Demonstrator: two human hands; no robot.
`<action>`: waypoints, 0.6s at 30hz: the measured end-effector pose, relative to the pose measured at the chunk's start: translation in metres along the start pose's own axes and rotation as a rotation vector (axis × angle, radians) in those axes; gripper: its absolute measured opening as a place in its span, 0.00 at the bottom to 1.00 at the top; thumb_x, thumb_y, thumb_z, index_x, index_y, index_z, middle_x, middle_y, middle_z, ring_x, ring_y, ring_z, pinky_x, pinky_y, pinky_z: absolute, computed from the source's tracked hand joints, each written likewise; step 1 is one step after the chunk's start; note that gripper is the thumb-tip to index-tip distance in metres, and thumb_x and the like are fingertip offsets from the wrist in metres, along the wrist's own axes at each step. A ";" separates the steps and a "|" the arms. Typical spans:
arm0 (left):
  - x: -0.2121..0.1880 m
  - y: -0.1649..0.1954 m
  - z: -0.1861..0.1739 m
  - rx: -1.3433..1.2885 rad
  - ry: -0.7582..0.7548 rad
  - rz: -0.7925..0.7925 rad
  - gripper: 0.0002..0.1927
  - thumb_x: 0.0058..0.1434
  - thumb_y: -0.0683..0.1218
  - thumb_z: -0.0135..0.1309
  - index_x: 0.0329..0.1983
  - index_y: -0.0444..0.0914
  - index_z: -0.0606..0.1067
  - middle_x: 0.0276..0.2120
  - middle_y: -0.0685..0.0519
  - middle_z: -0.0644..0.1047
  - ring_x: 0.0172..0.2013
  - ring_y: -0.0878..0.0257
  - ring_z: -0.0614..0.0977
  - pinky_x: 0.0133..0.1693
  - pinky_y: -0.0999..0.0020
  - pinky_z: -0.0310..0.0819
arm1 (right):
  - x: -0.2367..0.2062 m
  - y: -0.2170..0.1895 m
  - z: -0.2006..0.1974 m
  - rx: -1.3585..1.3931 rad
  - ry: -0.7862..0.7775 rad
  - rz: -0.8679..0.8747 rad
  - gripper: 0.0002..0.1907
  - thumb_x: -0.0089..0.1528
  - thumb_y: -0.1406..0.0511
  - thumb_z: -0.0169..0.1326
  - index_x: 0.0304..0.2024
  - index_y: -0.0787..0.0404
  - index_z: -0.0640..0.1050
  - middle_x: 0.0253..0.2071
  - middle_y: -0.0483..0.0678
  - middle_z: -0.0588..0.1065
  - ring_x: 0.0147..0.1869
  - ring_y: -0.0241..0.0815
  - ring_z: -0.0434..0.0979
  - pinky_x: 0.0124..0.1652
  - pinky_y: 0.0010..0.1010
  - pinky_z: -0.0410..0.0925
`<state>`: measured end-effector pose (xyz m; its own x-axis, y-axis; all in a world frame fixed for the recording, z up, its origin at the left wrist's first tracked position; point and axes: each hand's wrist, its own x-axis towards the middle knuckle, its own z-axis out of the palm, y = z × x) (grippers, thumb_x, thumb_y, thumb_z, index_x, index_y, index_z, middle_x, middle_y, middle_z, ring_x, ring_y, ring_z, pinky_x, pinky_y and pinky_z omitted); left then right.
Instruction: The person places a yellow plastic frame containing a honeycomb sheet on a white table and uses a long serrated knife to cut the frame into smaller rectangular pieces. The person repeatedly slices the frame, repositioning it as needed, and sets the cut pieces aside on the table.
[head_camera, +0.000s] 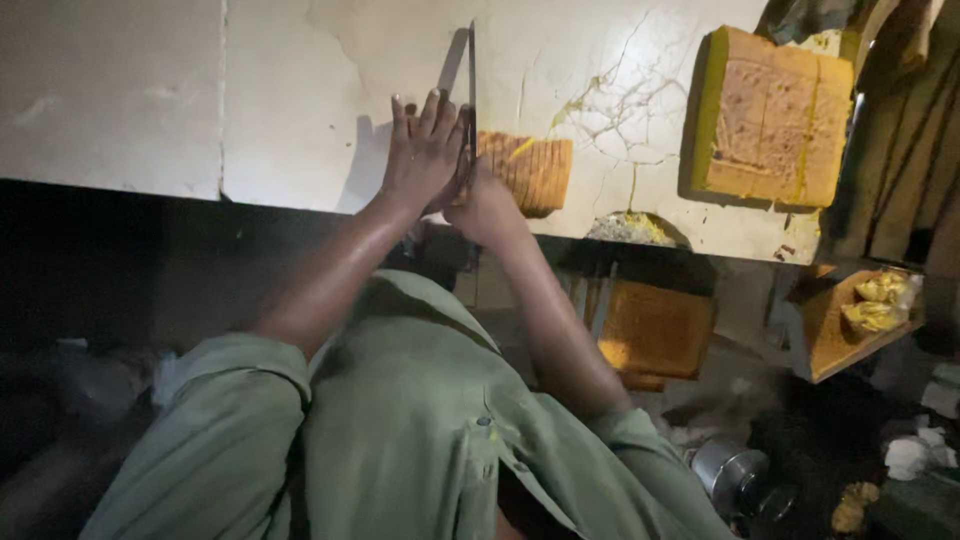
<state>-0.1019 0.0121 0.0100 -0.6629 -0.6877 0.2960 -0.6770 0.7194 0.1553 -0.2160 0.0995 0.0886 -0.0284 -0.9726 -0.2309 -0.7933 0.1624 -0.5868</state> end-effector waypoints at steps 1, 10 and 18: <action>-0.001 0.001 0.001 -0.019 -0.018 -0.020 0.30 0.71 0.53 0.45 0.71 0.33 0.67 0.66 0.39 0.68 0.71 0.42 0.61 0.65 0.22 0.42 | -0.010 -0.006 0.000 0.041 -0.008 0.068 0.33 0.55 0.61 0.63 0.56 0.72 0.66 0.44 0.70 0.78 0.49 0.70 0.79 0.46 0.51 0.73; 0.000 -0.001 -0.004 -0.164 -0.189 -0.057 0.32 0.72 0.54 0.45 0.72 0.30 0.65 0.64 0.37 0.67 0.70 0.40 0.62 0.65 0.20 0.40 | -0.109 0.040 0.059 0.053 -0.205 0.215 0.46 0.57 0.64 0.60 0.69 0.73 0.51 0.42 0.70 0.77 0.48 0.71 0.79 0.45 0.54 0.73; -0.010 -0.012 0.007 -0.165 -0.054 -0.013 0.36 0.70 0.54 0.47 0.74 0.26 0.63 0.73 0.33 0.62 0.76 0.40 0.56 0.70 0.26 0.38 | -0.010 0.022 0.029 -0.051 -0.025 0.179 0.48 0.52 0.62 0.66 0.65 0.76 0.55 0.42 0.71 0.77 0.47 0.71 0.79 0.44 0.53 0.73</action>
<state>-0.0890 0.0102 -0.0011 -0.6738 -0.6979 0.2425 -0.6268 0.7137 0.3126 -0.2157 0.1175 0.0552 -0.1573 -0.9242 -0.3480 -0.8067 0.3235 -0.4946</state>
